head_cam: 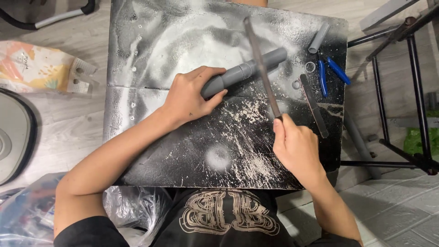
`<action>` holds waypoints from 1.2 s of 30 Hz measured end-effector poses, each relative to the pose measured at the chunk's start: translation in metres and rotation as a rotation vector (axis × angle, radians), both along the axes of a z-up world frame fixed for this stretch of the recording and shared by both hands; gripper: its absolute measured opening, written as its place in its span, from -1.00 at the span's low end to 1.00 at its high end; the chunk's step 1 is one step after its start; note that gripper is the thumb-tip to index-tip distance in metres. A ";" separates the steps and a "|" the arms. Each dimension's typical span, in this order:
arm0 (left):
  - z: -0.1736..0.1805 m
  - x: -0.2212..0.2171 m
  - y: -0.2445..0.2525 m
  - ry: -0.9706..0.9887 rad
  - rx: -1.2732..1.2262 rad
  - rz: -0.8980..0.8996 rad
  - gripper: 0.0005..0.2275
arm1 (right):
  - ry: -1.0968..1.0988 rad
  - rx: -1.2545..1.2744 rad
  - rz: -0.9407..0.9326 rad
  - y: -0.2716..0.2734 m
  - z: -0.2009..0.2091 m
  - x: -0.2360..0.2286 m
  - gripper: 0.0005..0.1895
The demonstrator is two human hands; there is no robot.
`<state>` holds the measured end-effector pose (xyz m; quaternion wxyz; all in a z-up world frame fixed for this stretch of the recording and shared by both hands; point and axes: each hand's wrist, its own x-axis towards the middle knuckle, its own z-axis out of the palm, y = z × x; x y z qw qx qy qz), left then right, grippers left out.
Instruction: Cutting and assembling PVC pipe components using a hacksaw blade and pliers on a low work surface.
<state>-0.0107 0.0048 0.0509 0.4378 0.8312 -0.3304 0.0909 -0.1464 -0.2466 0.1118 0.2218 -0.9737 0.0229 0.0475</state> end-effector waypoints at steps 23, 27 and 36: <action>0.004 -0.006 -0.014 0.065 -0.080 -0.078 -0.70 | 0.192 0.053 0.036 0.000 -0.023 0.033 -0.54; -0.019 0.014 -0.003 0.101 -0.164 -0.022 -0.68 | 0.329 0.013 0.017 -0.007 0.003 0.004 -0.50; 0.001 0.005 -0.005 0.051 -0.157 -0.044 -0.70 | 0.165 0.075 0.091 0.001 -0.035 0.045 -0.52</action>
